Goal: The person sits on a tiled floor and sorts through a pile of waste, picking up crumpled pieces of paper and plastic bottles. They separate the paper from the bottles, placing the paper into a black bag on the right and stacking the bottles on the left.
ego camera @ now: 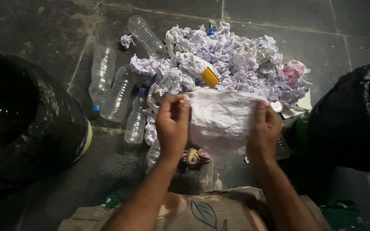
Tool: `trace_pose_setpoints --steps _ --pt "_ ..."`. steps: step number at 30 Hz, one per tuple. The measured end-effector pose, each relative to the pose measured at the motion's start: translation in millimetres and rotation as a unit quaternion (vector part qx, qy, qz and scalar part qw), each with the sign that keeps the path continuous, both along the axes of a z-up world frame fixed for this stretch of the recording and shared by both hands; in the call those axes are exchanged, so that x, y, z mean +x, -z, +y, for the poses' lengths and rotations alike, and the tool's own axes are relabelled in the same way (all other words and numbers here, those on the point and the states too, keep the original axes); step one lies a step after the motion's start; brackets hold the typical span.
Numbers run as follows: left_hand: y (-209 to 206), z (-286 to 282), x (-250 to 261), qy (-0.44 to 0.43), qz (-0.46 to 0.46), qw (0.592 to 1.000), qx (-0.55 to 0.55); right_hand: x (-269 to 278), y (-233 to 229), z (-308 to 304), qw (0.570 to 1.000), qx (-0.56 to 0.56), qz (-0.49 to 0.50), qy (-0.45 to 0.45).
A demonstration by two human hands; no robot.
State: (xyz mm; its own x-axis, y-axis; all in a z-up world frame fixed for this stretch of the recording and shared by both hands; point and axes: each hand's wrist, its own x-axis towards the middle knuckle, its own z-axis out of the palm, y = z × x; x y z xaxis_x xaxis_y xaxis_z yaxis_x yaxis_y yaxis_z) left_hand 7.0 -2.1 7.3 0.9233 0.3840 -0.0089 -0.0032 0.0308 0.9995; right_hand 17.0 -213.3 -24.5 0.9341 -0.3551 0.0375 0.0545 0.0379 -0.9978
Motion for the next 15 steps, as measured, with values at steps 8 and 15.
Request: trace_pose_setpoints --steps 8,15 --pt "-12.9 -18.9 -20.7 0.234 0.135 0.949 -0.163 -43.0 -29.3 56.2 0.883 -0.306 -0.277 -0.226" --pt "15.0 19.7 3.4 0.103 0.059 0.939 -0.322 -20.7 -16.3 32.6 0.927 -0.34 -0.013 -0.155"
